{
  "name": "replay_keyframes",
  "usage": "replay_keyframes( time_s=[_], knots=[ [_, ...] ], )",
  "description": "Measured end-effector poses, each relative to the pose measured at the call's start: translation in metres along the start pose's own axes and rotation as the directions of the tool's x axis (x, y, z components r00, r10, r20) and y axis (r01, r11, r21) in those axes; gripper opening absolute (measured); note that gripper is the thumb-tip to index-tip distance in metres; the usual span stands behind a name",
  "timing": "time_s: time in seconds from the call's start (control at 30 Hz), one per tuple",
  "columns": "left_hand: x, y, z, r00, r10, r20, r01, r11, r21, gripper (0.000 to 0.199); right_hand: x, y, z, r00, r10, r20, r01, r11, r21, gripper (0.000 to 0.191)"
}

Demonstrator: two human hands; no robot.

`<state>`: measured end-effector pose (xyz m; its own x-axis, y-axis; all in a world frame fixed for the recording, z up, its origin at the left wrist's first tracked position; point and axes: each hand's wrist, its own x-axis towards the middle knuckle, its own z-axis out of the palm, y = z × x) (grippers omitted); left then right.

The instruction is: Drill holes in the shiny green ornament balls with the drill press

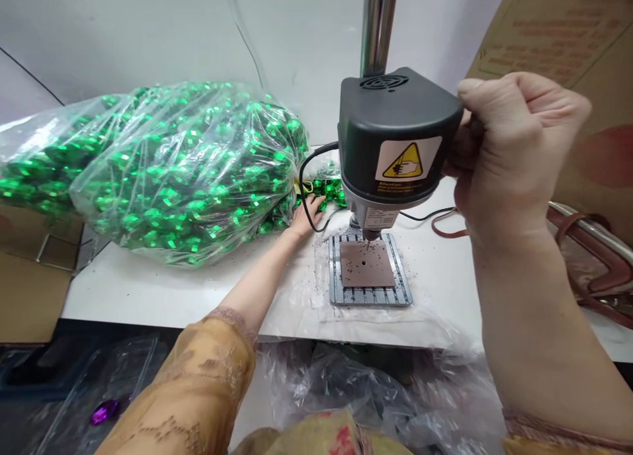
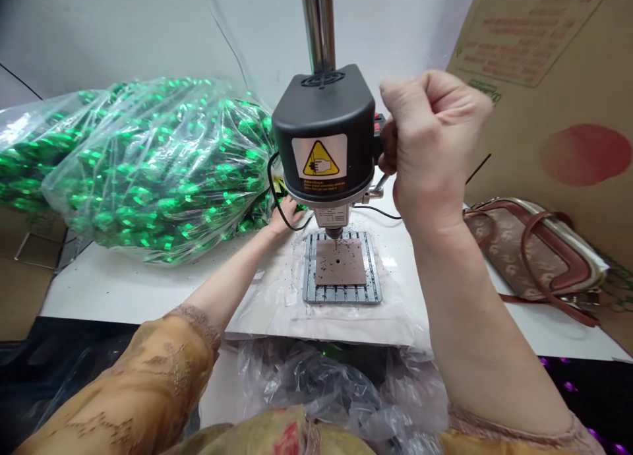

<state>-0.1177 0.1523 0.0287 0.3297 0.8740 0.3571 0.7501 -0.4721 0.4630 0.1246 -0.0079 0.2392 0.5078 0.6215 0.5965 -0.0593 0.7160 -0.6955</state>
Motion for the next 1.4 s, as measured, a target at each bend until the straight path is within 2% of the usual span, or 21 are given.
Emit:
replay_keyframes(
  time_s=[0.1, 0.2, 0.3, 0.4, 0.43, 0.47, 0.53, 0.6, 0.7, 0.87, 1.1, 1.27, 1.4],
  knots=[
    [-0.003, 0.002, 0.007, 0.994, -0.002, -0.105, -0.006, 0.997, -0.072, 0.043, 0.000, -0.001, 0.000, 1.000, 0.025, -0.001, -0.025, 1.000, -0.008, 0.033],
    [-0.023, 0.004, -0.001, 0.966, -0.093, -0.243, 0.036, 0.973, -0.228, 0.039, 0.000, -0.001, 0.000, 0.999, 0.030, 0.013, -0.030, 0.999, -0.017, 0.032],
    [-0.062, 0.011, -0.017, 0.903, -0.262, -0.341, 0.073, 0.875, -0.479, 0.043, 0.000, 0.000, -0.001, 1.000, 0.027, 0.002, -0.027, 0.999, -0.025, 0.034],
    [-0.111, 0.031, -0.027, 0.814, -0.412, -0.410, 0.020, 0.725, -0.689, 0.054, 0.000, 0.000, -0.001, 0.999, 0.033, -0.010, -0.034, 0.999, -0.038, 0.035],
    [-0.126, 0.041, -0.027, 0.813, -0.422, -0.401, 0.011, 0.700, -0.714, 0.055, 0.000, 0.000, -0.001, 0.999, 0.032, -0.012, -0.033, 0.999, -0.037, 0.035],
    [-0.138, 0.051, -0.026, 0.837, -0.414, -0.357, 0.016, 0.672, -0.741, 0.055, 0.000, -0.001, -0.001, 0.999, 0.033, -0.010, -0.033, 0.999, -0.033, 0.036],
    [-0.151, 0.071, -0.018, 0.916, -0.350, -0.194, 0.065, 0.608, -0.791, 0.054, -0.001, -0.001, 0.000, 1.000, 0.030, -0.005, -0.030, 0.999, -0.025, 0.036],
    [-0.151, 0.088, -0.008, 0.965, -0.261, -0.022, 0.129, 0.547, -0.827, 0.054, -0.002, -0.003, 0.001, 0.999, 0.032, -0.009, -0.032, 0.999, -0.031, 0.036],
    [-0.137, 0.100, 0.004, 0.978, -0.188, 0.095, 0.181, 0.519, -0.836, 0.059, -0.002, -0.004, 0.001, 0.999, 0.046, -0.015, -0.046, 0.998, -0.030, 0.038],
    [-0.119, 0.098, 0.015, 0.981, -0.159, 0.114, 0.183, 0.545, -0.818, 0.063, 0.001, -0.003, 0.003, 0.997, 0.081, -0.008, -0.081, 0.996, -0.024, 0.041],
    [-0.122, 0.104, 0.013, 0.987, -0.074, 0.146, 0.154, 0.722, -0.675, 0.056, 0.005, 0.001, 0.003, 0.998, 0.058, -0.012, -0.059, 0.997, -0.054, 0.046],
    [-0.121, 0.113, 0.009, 0.990, -0.030, 0.136, 0.106, 0.799, -0.592, 0.048, 0.004, 0.002, -0.001, 0.998, 0.052, 0.019, -0.050, 0.994, -0.098, 0.048],
    [-0.124, 0.122, 0.015, 0.993, -0.091, 0.079, 0.119, 0.847, -0.519, 0.049, 0.003, 0.002, -0.003, 0.998, 0.052, 0.032, -0.048, 0.992, -0.120, 0.049]
  ],
)
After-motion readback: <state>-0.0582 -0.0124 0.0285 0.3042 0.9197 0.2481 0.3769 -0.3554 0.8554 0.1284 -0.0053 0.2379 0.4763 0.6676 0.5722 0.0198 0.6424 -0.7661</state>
